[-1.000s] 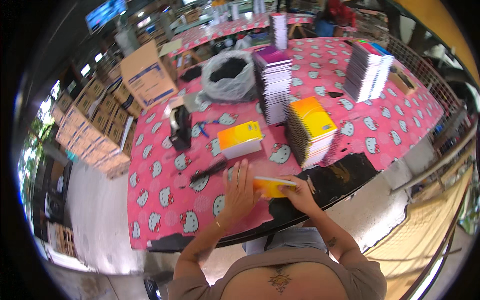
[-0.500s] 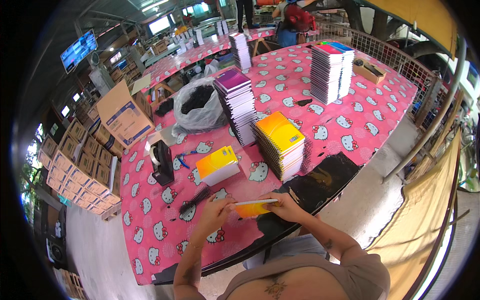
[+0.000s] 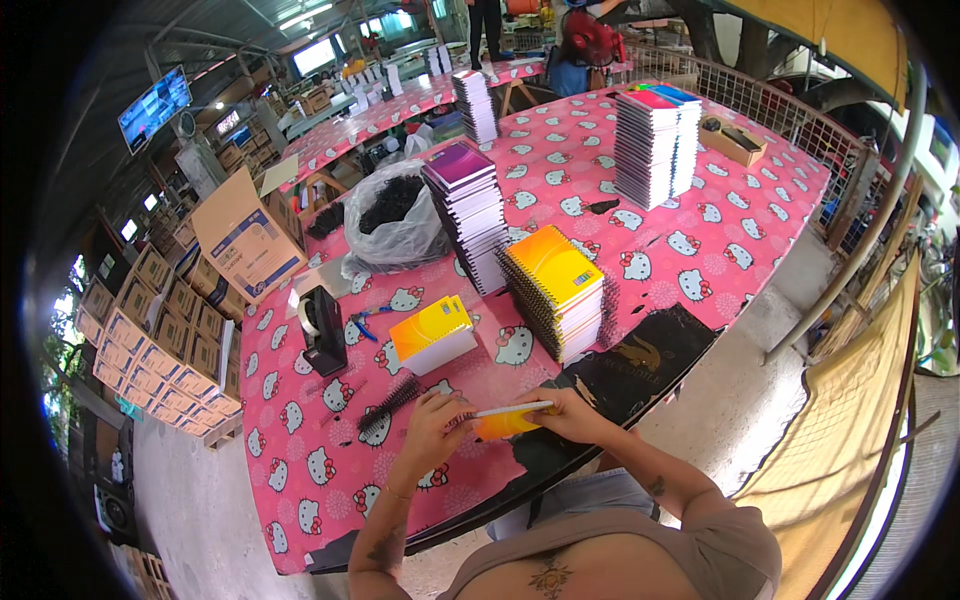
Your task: The person tapes the spines of small notebooks by hand, placing a strip of yellow tape along the edge and folding it over before stacking the completed notebooks on a table.
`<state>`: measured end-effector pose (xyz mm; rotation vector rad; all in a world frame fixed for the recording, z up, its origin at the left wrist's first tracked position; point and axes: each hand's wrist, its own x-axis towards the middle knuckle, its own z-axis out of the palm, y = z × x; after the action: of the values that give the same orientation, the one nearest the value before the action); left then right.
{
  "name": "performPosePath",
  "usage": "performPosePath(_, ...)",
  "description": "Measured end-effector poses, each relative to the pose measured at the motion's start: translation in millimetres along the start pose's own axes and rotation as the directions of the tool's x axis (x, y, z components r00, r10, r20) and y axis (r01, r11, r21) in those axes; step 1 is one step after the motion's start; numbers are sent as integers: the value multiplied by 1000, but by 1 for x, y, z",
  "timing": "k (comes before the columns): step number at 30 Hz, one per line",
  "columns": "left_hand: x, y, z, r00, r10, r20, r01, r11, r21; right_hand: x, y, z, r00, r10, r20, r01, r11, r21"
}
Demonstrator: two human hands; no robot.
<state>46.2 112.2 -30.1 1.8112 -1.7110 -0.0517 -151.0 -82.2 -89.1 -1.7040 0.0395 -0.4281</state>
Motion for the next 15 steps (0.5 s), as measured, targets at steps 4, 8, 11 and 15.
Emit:
performPosePath(4,-1,2,-1,990,-104,96,105,994,-6,-3,-1,2,1000,4,-19,-3,1000,18)
performPosePath(8,7,38,5,987,-163,8,141,876,461,-5,5,8,990,40,-135,-30,997,74)
performPosePath(11,-14,47,43,991,-106,-77,131,795,592,-3,8,20,968,130,-213,-103,986,134)
performPosePath(15,-49,34,77,987,-98,-127,149,849,506,2,6,33,969,135,-208,-81,965,248)
